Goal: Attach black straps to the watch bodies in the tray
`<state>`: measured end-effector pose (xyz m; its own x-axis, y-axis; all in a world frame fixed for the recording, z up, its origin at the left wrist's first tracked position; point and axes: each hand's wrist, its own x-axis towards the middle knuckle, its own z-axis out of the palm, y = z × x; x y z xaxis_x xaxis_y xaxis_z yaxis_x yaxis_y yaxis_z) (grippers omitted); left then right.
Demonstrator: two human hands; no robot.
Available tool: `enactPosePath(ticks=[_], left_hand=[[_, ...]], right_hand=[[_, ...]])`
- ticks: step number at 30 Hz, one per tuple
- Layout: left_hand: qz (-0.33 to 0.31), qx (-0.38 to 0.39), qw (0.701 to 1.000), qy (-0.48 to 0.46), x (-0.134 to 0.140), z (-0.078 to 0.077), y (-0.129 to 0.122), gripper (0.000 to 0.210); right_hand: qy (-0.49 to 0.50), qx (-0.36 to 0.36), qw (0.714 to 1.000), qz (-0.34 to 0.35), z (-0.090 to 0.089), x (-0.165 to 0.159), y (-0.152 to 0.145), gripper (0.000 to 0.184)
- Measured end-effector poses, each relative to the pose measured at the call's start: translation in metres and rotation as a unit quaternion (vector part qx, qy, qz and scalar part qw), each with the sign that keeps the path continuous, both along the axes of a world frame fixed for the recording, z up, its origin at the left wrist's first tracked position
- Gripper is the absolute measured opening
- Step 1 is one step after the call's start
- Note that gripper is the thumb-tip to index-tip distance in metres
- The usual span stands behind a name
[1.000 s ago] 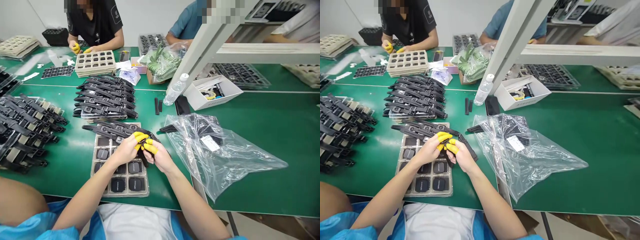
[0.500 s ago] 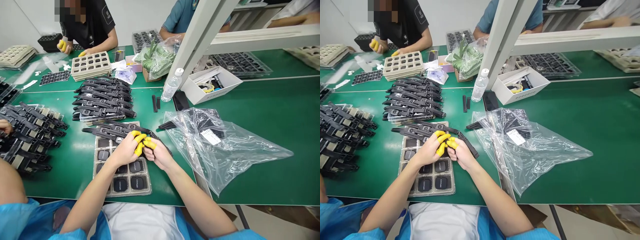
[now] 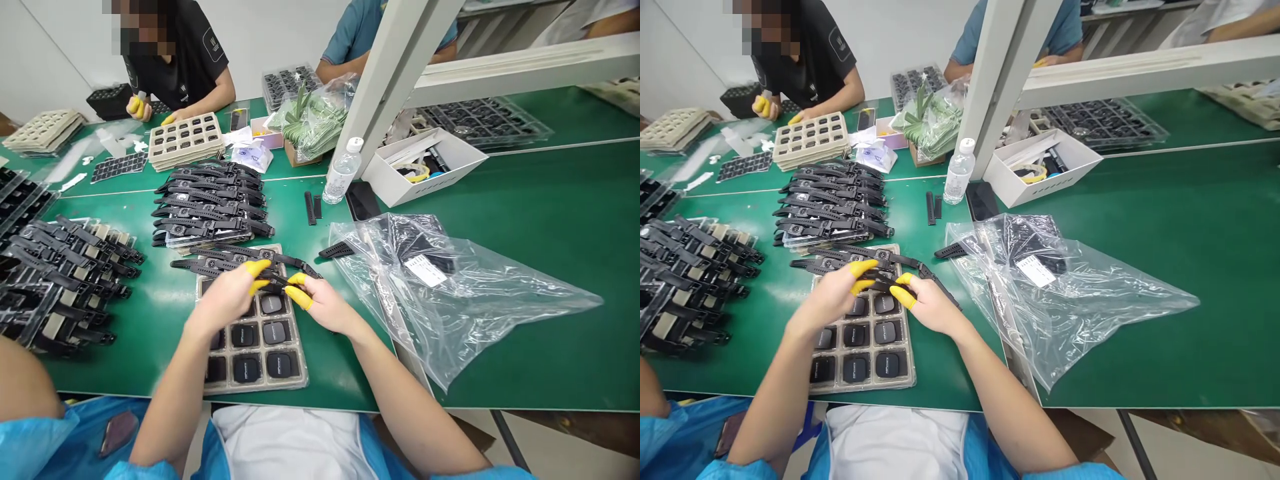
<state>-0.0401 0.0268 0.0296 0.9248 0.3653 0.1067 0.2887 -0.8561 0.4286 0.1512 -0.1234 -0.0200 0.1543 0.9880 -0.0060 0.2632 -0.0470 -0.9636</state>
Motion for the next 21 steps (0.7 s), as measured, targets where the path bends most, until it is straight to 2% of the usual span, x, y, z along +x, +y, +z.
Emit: enactPosePath(ticks=[2,4,7,11,14,18,21], left_hand=[[0.026,0.054,0.996,0.073,-0.017,0.015,0.012,0.031],[0.030,0.092,0.987,0.130,-0.036,0.026,0.025,0.026],[0.037,0.080,0.983,0.162,-0.062,0.032,0.046,0.030],[0.088,-0.036,0.966,0.241,-0.083,0.020,0.075,0.029],[0.144,-0.092,0.945,0.279,-0.086,0.006,0.089,0.023],[0.193,-0.075,0.942,0.265,-0.087,-0.004,0.095,0.020],[0.264,0.007,0.930,0.255,-0.090,-0.002,0.088,0.022]], right_hand=[[-0.092,-0.025,0.995,0.036,0.004,0.005,-0.001,0.028],[-0.145,-0.042,0.987,0.060,0.010,0.007,-0.003,0.029],[-0.224,-0.080,0.971,0.034,0.017,0.012,-0.007,0.028],[-0.367,-0.195,0.907,-0.064,0.016,0.035,-0.019,0.023],[-0.387,-0.301,0.871,-0.034,0.008,0.053,-0.025,0.024],[-0.375,-0.361,0.854,0.016,0.004,0.057,-0.025,0.021],[-0.366,-0.367,0.855,0.017,0.005,0.053,-0.023,0.021]])
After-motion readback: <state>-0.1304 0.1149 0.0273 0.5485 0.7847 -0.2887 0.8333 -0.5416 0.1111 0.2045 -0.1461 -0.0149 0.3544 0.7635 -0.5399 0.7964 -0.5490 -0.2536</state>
